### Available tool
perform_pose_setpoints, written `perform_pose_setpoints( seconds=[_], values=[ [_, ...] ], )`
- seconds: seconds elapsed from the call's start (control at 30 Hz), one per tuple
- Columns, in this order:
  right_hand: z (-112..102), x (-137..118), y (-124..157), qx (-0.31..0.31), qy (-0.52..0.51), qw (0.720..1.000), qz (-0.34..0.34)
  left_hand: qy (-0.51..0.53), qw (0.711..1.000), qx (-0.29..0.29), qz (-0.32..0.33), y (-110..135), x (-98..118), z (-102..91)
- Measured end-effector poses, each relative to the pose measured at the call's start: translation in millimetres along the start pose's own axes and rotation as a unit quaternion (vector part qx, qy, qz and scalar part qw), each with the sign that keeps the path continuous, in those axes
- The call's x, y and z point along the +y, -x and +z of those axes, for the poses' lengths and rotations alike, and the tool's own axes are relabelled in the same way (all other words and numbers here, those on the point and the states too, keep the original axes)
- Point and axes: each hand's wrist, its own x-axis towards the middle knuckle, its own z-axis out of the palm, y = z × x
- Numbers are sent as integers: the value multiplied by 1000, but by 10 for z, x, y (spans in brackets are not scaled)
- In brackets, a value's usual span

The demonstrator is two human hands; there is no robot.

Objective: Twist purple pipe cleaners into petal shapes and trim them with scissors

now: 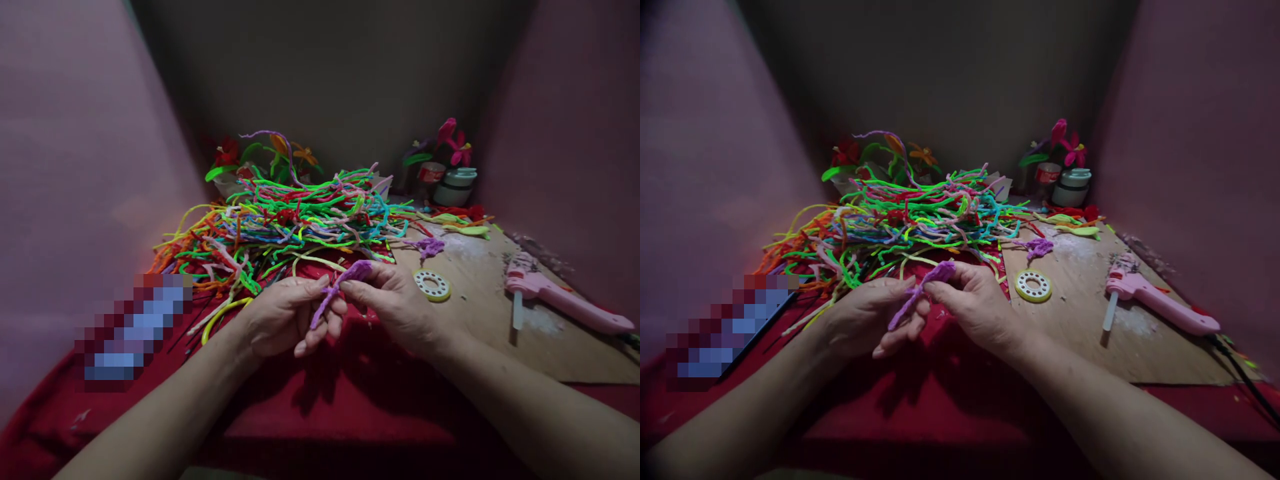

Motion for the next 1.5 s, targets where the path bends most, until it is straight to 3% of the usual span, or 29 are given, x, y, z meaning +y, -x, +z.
perform_pose_setpoints(
  seconds=[0.1,0.17,0.23,0.3,0.33,0.37,0.43,0.5,0.57,0.67,0.83,1.27,1.37,1.5],
  values=[
    [15,0,18,0,38,999,-28,34,999,-38,-13,19,-15,26],
    [21,7,32,4,77,996,-53,29,999,-26,-8,34,-10,59],
    [26,17,44,22,125,989,-76,-39,999,23,12,51,-1,102],
    [33,30,46,42,146,985,-84,-211,968,105,84,64,-6,142],
    [37,37,41,46,139,986,-76,-319,925,150,145,67,-18,153],
    [41,43,33,45,118,990,-61,-420,859,190,220,68,-36,156],
    [45,52,12,39,51,998,-24,-567,701,238,360,64,-87,137],
    [46,52,-7,31,-7,999,10,-646,575,250,435,59,-139,95],
    [43,44,-15,18,-37,999,30,-696,504,258,441,61,-173,58],
    [39,32,-6,10,-37,998,48,-741,462,273,402,77,-185,42],
    [33,71,0,27,-61,995,72,-769,444,266,375,91,-186,62],
    [8,190,-45,20,-208,967,145,-736,507,241,379,77,-202,83],
    [9,185,-47,21,-204,968,142,-712,531,247,386,74,-207,96],
    [28,156,-34,38,-158,979,120,-662,590,258,384,67,-168,154]
  ],
)
